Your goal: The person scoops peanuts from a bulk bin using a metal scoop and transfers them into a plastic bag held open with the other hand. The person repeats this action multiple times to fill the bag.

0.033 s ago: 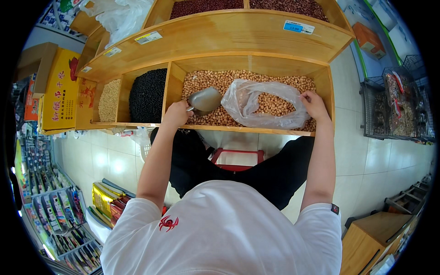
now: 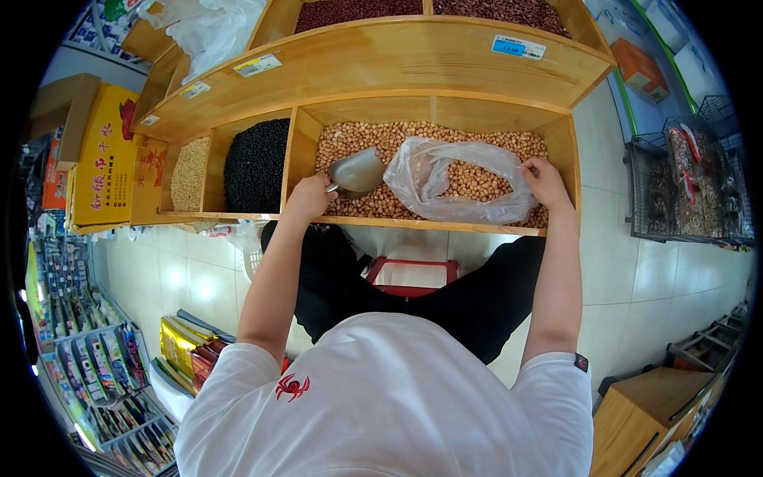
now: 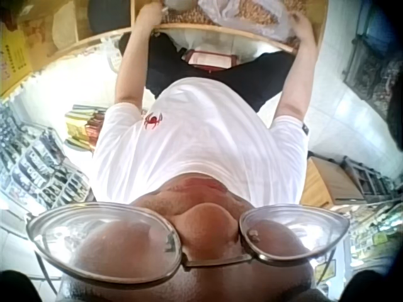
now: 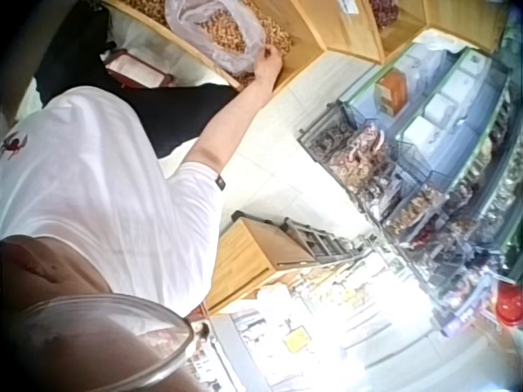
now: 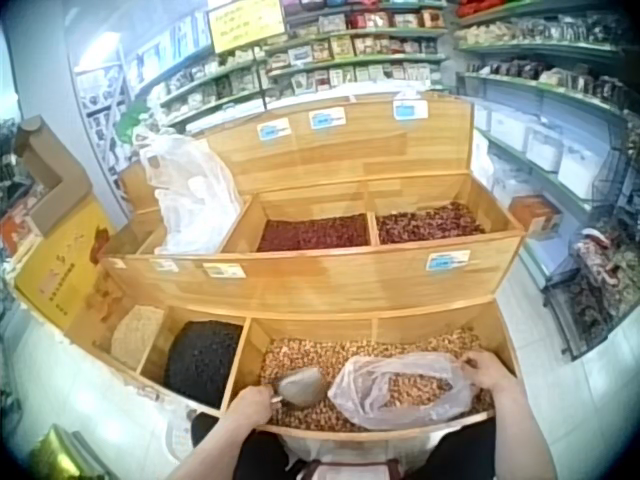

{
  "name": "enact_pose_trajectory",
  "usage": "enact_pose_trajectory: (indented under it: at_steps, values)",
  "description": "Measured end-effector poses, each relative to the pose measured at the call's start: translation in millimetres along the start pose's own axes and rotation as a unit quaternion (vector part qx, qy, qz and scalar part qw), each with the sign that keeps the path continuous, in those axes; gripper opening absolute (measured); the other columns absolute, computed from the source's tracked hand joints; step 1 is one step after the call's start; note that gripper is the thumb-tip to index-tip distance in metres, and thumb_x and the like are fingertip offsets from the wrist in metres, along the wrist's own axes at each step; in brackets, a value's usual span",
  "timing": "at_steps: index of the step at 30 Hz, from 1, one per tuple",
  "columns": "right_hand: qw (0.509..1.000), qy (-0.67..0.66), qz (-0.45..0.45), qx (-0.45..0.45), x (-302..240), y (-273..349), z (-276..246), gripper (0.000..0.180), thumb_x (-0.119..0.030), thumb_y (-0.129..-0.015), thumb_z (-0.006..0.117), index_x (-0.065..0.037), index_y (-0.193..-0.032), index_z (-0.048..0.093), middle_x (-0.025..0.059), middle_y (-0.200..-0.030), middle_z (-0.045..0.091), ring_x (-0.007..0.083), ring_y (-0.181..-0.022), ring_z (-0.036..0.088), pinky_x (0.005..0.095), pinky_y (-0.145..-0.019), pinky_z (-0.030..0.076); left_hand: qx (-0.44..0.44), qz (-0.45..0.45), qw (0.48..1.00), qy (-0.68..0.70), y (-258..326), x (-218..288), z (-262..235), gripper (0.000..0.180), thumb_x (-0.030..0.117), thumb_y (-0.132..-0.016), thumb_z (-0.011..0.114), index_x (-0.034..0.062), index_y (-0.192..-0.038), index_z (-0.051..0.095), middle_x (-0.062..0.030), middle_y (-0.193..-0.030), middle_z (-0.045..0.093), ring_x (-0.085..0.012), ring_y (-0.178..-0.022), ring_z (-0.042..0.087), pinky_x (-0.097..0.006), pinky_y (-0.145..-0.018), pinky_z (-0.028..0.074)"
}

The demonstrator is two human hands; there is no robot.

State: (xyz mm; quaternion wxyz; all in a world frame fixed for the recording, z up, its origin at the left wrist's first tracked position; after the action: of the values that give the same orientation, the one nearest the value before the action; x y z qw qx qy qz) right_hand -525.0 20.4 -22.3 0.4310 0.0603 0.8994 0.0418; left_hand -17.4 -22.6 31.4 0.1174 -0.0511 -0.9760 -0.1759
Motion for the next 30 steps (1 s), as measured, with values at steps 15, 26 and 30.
enact_pose_trajectory:
  at_steps: [15, 26, 30]
  values:
    - [1.000, -0.027, 0.006, -0.003, 2.9, 0.5, 1.7, 0.010, -0.008, -0.092, 0.064, 0.001, -0.096, 0.064, 0.0079, -0.088, 0.065, 0.0165, -0.083, 0.061, 0.0312, -0.079, 0.050, -0.034, -0.021, 0.991, 0.126, -17.8, -18.8, 23.7, 0.034, 0.027, -0.082, 0.080, 0.0012, -0.097, 0.065, -0.0185, -0.089, 0.070, -0.0324, -0.086, 0.068, -0.040, -0.079, 0.052]
    - [1.000, -0.016, 0.008, 0.002, 4.4, 0.6, 1.6, 0.010, -0.009, -0.092, 0.065, 0.000, -0.095, 0.064, 0.0077, -0.089, 0.065, 0.0166, -0.083, 0.061, 0.0312, -0.079, 0.050, -0.014, -0.025, 0.972, 0.234, -22.6, -23.3, 22.3, 0.046, 0.028, -0.075, 0.086, -0.0034, -0.101, 0.063, -0.0135, -0.091, 0.069, -0.0228, -0.085, 0.066, -0.035, -0.077, 0.052]
    - [1.000, -0.018, 0.005, -0.001, 2.0, -0.9, 3.2, 0.010, -0.010, -0.092, 0.065, 0.000, -0.096, 0.064, 0.0075, -0.089, 0.065, 0.0166, -0.083, 0.061, 0.0311, -0.079, 0.050, 0.003, -0.030, 0.965, 0.261, -24.9, -30.9, 24.1, 0.044, 0.024, -0.074, 0.086, -0.0029, -0.099, 0.062, -0.0105, -0.089, 0.068, -0.0188, -0.083, 0.064, -0.033, -0.076, 0.052]
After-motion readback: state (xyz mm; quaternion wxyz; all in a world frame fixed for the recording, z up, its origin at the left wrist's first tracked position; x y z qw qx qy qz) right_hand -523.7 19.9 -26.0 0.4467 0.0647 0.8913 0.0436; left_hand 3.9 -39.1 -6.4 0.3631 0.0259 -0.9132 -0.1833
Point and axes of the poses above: each hand's wrist, its own y-axis away from the middle knuckle, its own z-axis out of the palm, x = y × z, the point moved 4 cm from there along -y, towards the middle knuckle
